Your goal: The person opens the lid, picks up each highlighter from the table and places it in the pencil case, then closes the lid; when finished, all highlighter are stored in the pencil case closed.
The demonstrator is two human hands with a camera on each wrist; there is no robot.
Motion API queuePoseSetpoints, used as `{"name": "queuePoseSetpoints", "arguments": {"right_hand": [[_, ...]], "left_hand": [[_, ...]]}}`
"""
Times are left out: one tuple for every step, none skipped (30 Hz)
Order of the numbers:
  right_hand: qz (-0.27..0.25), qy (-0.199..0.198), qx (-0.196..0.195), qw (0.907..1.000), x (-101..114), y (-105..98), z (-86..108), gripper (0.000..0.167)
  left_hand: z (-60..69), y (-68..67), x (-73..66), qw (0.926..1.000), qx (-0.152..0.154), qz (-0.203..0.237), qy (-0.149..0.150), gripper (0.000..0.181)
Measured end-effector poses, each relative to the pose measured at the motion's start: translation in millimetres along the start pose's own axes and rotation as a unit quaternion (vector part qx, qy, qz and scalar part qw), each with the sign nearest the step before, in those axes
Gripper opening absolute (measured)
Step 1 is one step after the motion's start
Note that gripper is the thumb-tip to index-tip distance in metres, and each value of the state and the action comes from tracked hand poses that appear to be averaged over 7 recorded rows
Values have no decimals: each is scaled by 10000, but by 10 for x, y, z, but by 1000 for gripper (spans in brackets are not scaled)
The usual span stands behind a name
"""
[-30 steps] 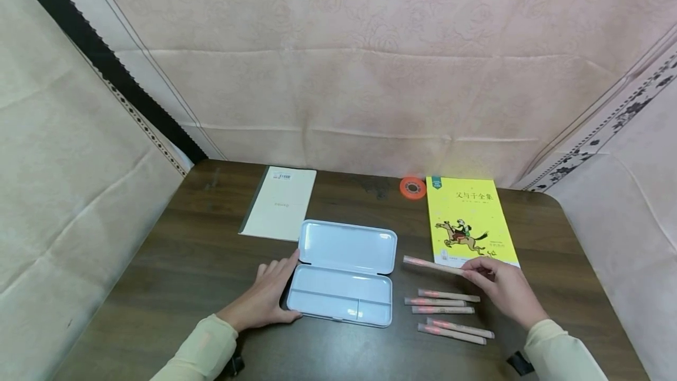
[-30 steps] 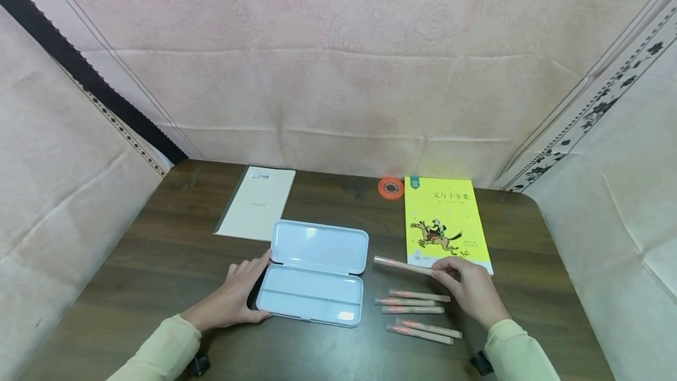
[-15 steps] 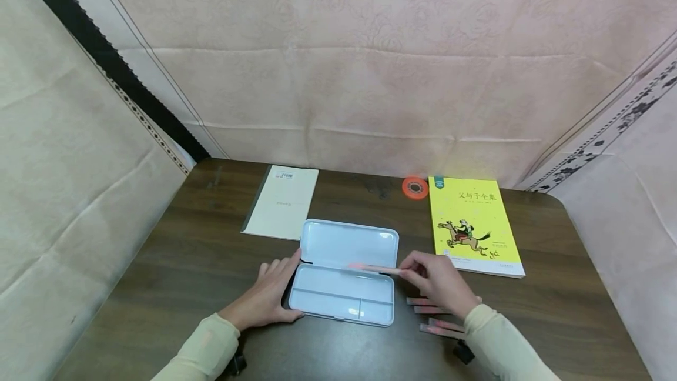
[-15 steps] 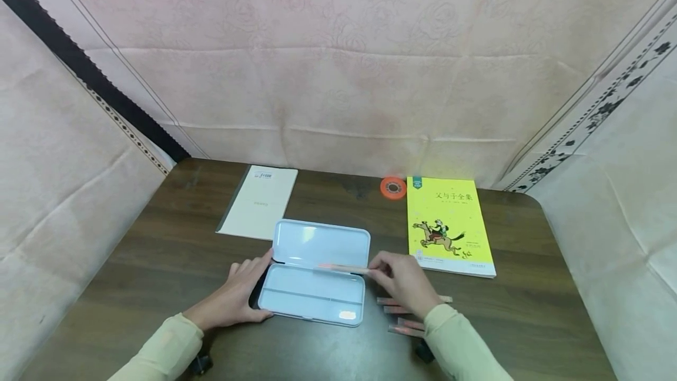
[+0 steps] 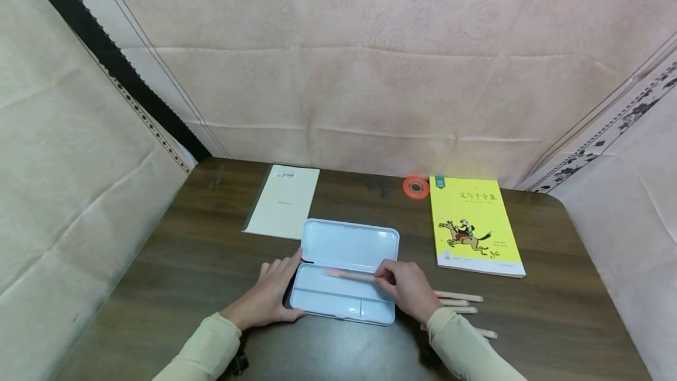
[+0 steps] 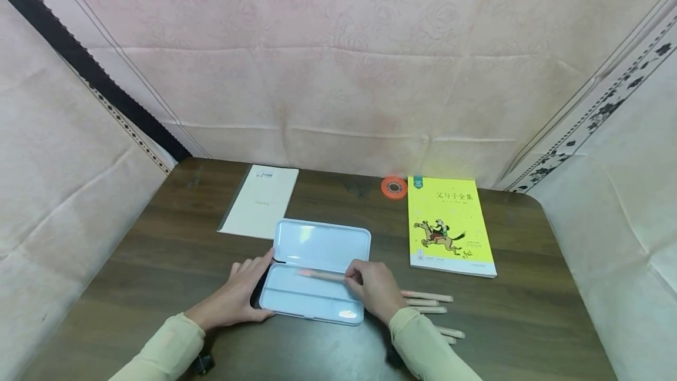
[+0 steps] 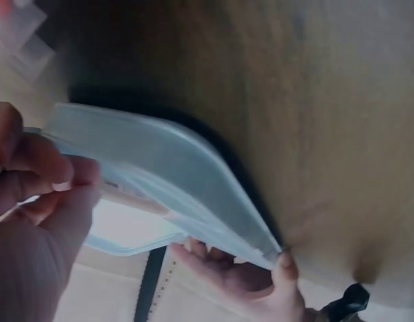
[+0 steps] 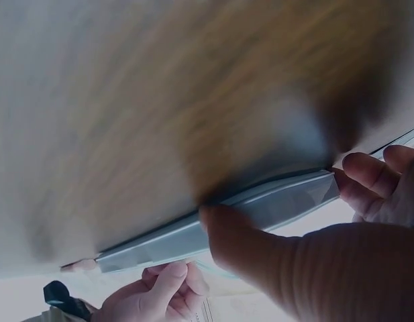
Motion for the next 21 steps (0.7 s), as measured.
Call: {"name": "queuePoseSetpoints", "arguments": {"right_hand": [[17, 73, -40, 10000, 0, 11, 0, 10], [25, 137, -76, 9999, 2, 19, 0, 10], [37, 190, -115, 9997, 4, 26, 1, 10], [52, 238, -145, 9996, 3, 36, 1, 10], [69, 288, -170, 9994, 2, 44, 0, 10], [98, 311, -202, 9993, 3, 48, -1, 10], [122, 320, -226, 9992, 6, 53, -3, 11], [161, 318, -245, 9991, 7, 57, -6, 11], [203, 314, -257, 9990, 8, 62, -9, 12], [236, 308, -262, 9989, 9, 66, -12, 12], [259, 310, -256, 9989, 11, 68, -15, 12], [267, 309, -249, 9989, 13, 68, -18, 12], [263, 318, -232, 9989, 15, 70, -21, 11], [248, 335, -212, 9989, 17, 70, -21, 11], [227, 351, -194, 9989, 18, 70, -22, 11], [195, 372, -176, 9990, 17, 68, -22, 11], [154, 396, -160, 9990, 15, 66, -22, 11], [100, 413, -149, 9990, 14, 62, -21, 10], [41, 425, -133, 9990, 13, 59, -19, 10], [-31, 441, -120, 9989, 10, 52, -14, 10], [-104, 468, -122, 9988, 5, 39, -8, 10]], "left_hand": [[0, 0, 1, 10000, 5, 1, -2, 120], [0, 0, 1, 10000, 11, 2, -5, 120], [0, -1, 0, 10000, 15, 2, -6, 120], [0, 0, 0, 10000, 27, 12, -16, 120], [-1, -1, -1, 10000, 28, 9, -17, 120], [-1, -1, -2, 10000, 32, 11, -21, 120], [-3, -2, -3, 10000, 32, 13, -20, 120], [-5, -1, -4, 10000, 31, 9, -19, 120], [-7, -1, -5, 10000, 25, 9, -19, 120], [-8, -1, -5, 10000, 20, 1, -19, 120], [-9, -1, -4, 10000, 12, -8, -18, 121], [-10, 1, -3, 10000, 11, -12, -20, 121], [-10, 1, -3, 10000, 6, -19, -17, 121], [-10, 1, -2, 10000, 4, -23, -16, 121], [-8, 1, -1, 10000, 1, -20, -17, 121], [-6, 1, 0, 10000, 1, -29, -17, 121], [-6, 2, 1, 10000, 6, -25, -17, 121], [-4, 2, 1, 10000, 5, -24, -13, 121], [-2, 2, 1, 10000, 3, -20, -9, 121], [-1, 3, 2, 10000, 6, -13, -7, 121], [1, 5, 2, 10000, 7, -13, -7, 121]]}}
Point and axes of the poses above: each hand's wrist, its own z-axis away from the middle knuckle, its own y-axis out of the palm, x = y × z, the point moved 5 cm from there along -z, towards the middle knuckle, and after that the axes turned 1 degree about -z, right-handed, at the moved point
